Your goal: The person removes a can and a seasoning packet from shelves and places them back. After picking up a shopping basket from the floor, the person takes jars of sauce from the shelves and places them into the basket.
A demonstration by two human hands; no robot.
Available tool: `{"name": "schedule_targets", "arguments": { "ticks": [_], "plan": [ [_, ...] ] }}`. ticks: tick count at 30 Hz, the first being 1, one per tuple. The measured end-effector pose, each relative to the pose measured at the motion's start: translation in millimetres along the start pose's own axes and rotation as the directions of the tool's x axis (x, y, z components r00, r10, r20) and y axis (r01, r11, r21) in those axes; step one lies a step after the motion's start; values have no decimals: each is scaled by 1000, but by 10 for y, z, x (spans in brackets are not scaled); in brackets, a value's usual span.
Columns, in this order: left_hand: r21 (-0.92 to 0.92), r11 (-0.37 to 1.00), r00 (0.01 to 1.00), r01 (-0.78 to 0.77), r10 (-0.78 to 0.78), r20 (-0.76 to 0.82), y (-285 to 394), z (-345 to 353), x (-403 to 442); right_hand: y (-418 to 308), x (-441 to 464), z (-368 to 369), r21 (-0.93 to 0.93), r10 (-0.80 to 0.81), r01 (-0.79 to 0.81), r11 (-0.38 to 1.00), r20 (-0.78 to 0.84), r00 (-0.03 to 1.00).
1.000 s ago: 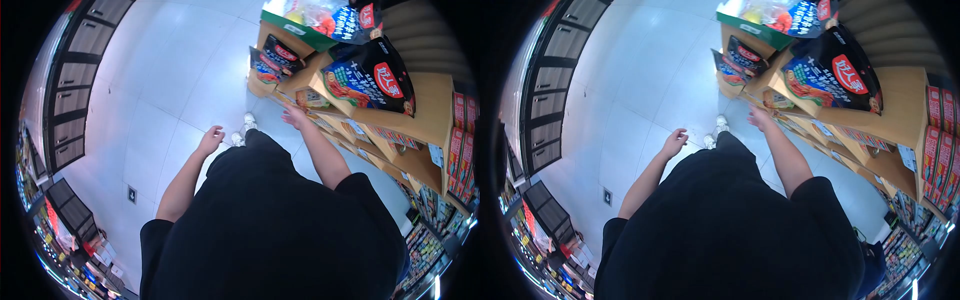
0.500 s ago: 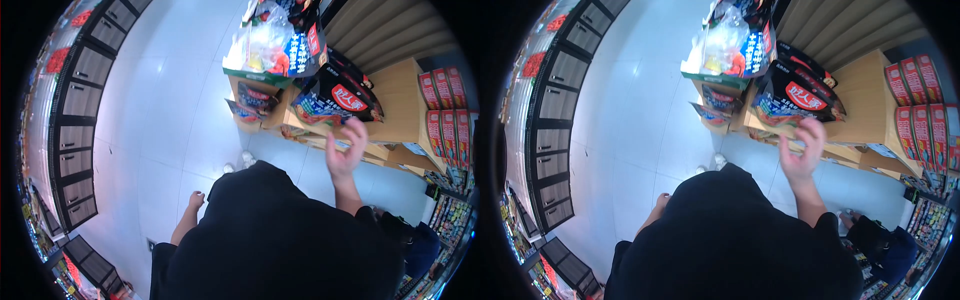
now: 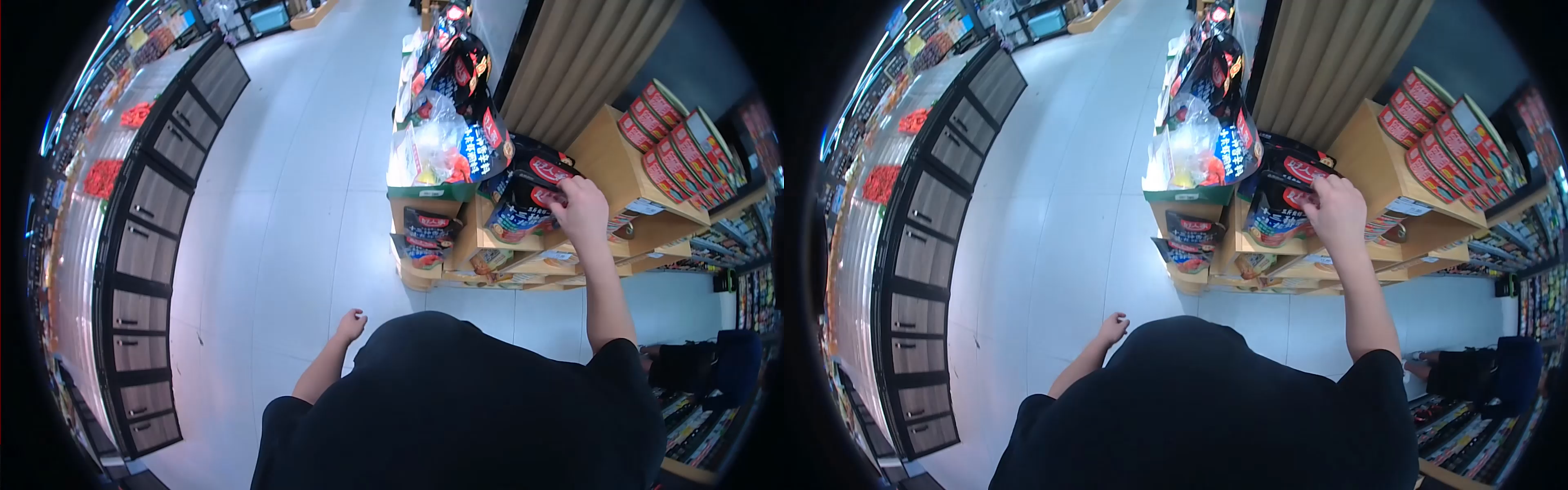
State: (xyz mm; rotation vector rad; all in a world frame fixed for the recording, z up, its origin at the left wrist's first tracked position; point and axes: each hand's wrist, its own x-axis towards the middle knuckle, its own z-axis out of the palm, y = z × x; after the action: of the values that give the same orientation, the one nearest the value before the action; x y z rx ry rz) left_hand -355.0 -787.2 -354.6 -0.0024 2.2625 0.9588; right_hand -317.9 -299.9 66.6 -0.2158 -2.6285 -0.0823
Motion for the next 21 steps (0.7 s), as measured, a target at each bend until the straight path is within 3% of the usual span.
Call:
{"name": "schedule_targets", "arguments": {
  "ticks": [3,4,6,8,11,13,15,17,18,19,20,21],
  "plan": [
    [-10,998,997,63,-62,38,-164,-46,-54,21,11,-2,-53,-46,51,997,95,994],
    [14,998,997,63,-63,37,-146,-107,-139,-11,3,-54,-60,-105,109,992,62,993],
    [43,998,998,43,-45,38,-147,-236,-278,-213,-56,-207,-50,-70,71,996,10,997],
    [189,967,985,-170,159,69,-141,-340,-330,-378,-142,-395,-14,-106,105,994,-74,992],
    [123,953,959,-278,268,94,486,-659,-539,-708,-299,-778,-39,-166,165,986,-26,986],
    [4,872,871,-490,489,51,1156,-892,-786,-967,-325,-977,-40,-193,192,980,-1,981],
    [45,657,655,-753,754,-44,1934,-1156,-1173,-1255,-321,-1116,-24,-269,272,962,84,960],
    [8,417,414,-909,903,-118,2530,-1308,-1447,-1491,-293,-1177,4,-282,284,959,134,950],
    [-1,414,412,-910,905,-103,2664,-1338,-1471,-1612,-264,-1231,106,-364,351,930,168,916],
    [-253,497,474,-830,868,148,2764,-1359,-1480,-1722,-235,-1266,209,-446,408,889,190,875],
    [-451,594,444,-666,802,400,2812,-1373,-1497,-1820,-204,-1280,202,-431,393,897,197,881],
    [-547,651,357,-526,753,553,2809,-1378,-1522,-1905,-180,-1289,216,-424,383,898,190,886]
  ]
}}
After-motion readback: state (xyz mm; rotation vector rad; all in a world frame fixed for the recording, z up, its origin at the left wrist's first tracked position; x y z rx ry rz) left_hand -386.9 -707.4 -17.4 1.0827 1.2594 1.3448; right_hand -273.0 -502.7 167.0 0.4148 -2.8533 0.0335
